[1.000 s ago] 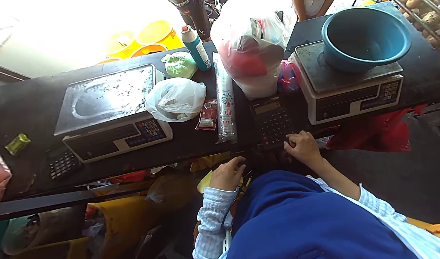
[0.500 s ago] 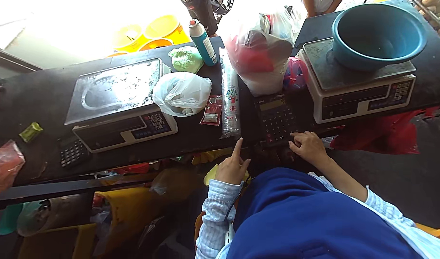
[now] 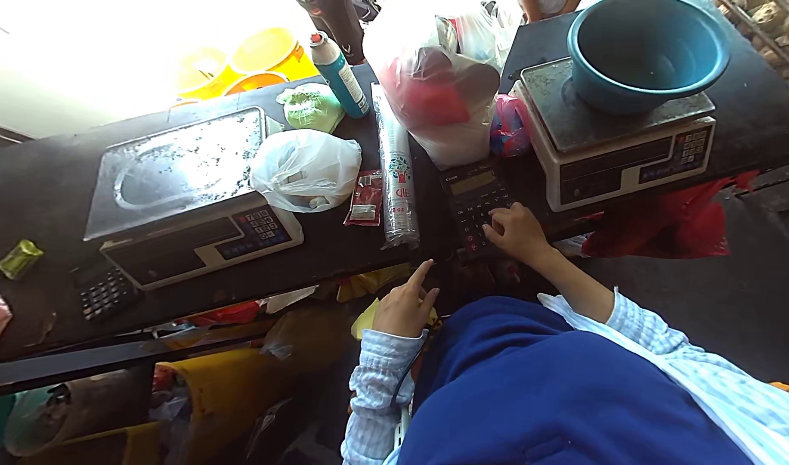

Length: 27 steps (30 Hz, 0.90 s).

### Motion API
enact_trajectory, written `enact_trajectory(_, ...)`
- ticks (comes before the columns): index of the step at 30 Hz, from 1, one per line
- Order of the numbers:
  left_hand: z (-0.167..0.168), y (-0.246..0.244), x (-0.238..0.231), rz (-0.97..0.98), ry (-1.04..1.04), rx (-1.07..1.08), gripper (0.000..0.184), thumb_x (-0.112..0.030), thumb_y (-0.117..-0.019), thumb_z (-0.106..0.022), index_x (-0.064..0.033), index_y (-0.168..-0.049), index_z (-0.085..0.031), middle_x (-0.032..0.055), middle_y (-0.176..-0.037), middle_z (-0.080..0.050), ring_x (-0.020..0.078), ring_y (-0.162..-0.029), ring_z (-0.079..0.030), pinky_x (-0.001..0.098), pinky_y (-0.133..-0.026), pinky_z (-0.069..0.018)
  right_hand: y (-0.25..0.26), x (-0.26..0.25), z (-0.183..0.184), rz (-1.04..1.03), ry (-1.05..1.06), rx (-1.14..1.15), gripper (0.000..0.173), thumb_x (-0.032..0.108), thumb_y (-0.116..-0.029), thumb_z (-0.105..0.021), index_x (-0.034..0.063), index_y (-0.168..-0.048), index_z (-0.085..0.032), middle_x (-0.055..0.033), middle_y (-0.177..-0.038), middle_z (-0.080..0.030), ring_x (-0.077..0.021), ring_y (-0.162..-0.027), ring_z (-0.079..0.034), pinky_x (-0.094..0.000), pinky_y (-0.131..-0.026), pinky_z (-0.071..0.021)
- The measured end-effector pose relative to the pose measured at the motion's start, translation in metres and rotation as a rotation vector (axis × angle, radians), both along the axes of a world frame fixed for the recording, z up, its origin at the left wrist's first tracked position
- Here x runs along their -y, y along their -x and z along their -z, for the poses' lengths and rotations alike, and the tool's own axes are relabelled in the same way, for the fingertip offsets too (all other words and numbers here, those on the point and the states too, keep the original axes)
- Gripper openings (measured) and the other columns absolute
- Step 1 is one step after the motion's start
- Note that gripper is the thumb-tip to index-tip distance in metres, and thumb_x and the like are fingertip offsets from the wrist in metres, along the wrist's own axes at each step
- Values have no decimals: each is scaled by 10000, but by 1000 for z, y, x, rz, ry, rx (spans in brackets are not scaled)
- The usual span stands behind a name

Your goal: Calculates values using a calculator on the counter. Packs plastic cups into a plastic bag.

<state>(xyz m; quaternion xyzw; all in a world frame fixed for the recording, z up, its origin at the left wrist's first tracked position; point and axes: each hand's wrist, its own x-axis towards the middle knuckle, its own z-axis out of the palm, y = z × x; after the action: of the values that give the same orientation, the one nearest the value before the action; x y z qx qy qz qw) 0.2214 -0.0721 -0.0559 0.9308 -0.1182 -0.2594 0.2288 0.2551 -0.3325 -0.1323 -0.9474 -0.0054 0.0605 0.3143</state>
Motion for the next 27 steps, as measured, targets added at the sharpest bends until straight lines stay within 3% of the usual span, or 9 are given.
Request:
enact_trajectory(2, 2, 2, -3, -17, -4, -7, 566, -225, -1042, -577, -138, -1575, -406, 182, -1005, -731, 372, -899, -707, 575, -856, -531, 6, -6, -1, -22, -8, 27, 421, 322, -1019, -557, -36, -843, -689, -183, -1205, -708, -391, -1094, -619, -536, -940, -447)
enact_trajectory(5, 7, 3, -5, -32, -6, -35, 584, -232, -1043, -577, -152, -1588, -382, 185, -1018, -732, 374, -910, -710, 573, -866, -532, 11, -10, 0, -71, 9, -79, 454, 358, -1038, -528, -45, -910, -695, -184, -1330, -662, -391, -1158, -612, -544, -989, -430)
enact_trajectory(9, 5, 0, -5, -110, -16, -11, 715, -243, -1028, -600, -121, -1634, -240, 187, -1034, -724, 376, -923, -705, 580, -872, -529, 32, 0, -5, 26, 22, 109, 426, 321, -1001, -552, -33, -804, -682, -191, -1156, -733, -395, -1027, -660, -556, -910, -463)
enact_trajectory(12, 6, -18, 2, -267, -96, 2, 831, -271, -1026, -612, -57, -1641, -95, 207, -1156, -710, 396, -1055, -692, 577, -962, -506, 45, 12, -5, 76, 57, 144, 415, 305, -993, -563, -39, -792, -680, -205, -1090, -738, -409, -997, -661, -561, -898, -465)
enact_trajectory(15, 13, -40, 8, -331, -220, -77, 867, -310, -1044, -583, -88, -1645, 1, 208, -1278, -672, 373, -1196, -648, 547, -1059, -453, 45, 15, -6, 48, 76, -14, 415, 307, -1012, -559, -53, -847, -682, -205, -1249, -699, -414, -1122, -634, -551, -974, -436)
enact_trajectory(19, 18, -46, 15, -294, -248, -97, 836, -307, -1043, -587, -137, -1655, -44, 195, -1323, -651, 371, -1249, -616, 545, -1080, -436, 48, 12, -7, 80, 73, 44, 407, 309, -996, -569, -41, -821, -679, -207, -1202, -714, -413, -1079, -644, -549, -932, -452)
enact_trajectory(22, 22, -46, 16, -285, -219, -71, 842, -303, -1029, -610, -151, -1657, -70, 196, -1341, -637, 368, -1249, -613, 547, -1077, -438, 49, 13, -8, 65, 55, -36, 414, 311, -1013, -558, -55, -860, -679, -217, -1265, -686, -415, -1134, -624, -553, -975, -428)
enact_trajectory(27, 23, -47, 15, -298, -179, -60, 836, -280, -1025, -619, -144, -1655, -87, 211, -1394, -593, 380, -1269, -594, 551, -1077, -441, 52, 13, -7, 40, 58, 19, 406, 302, -1003, -564, -48, -830, -674, -211, -1252, -695, -418, -1089, -641, -564, -951, -437)
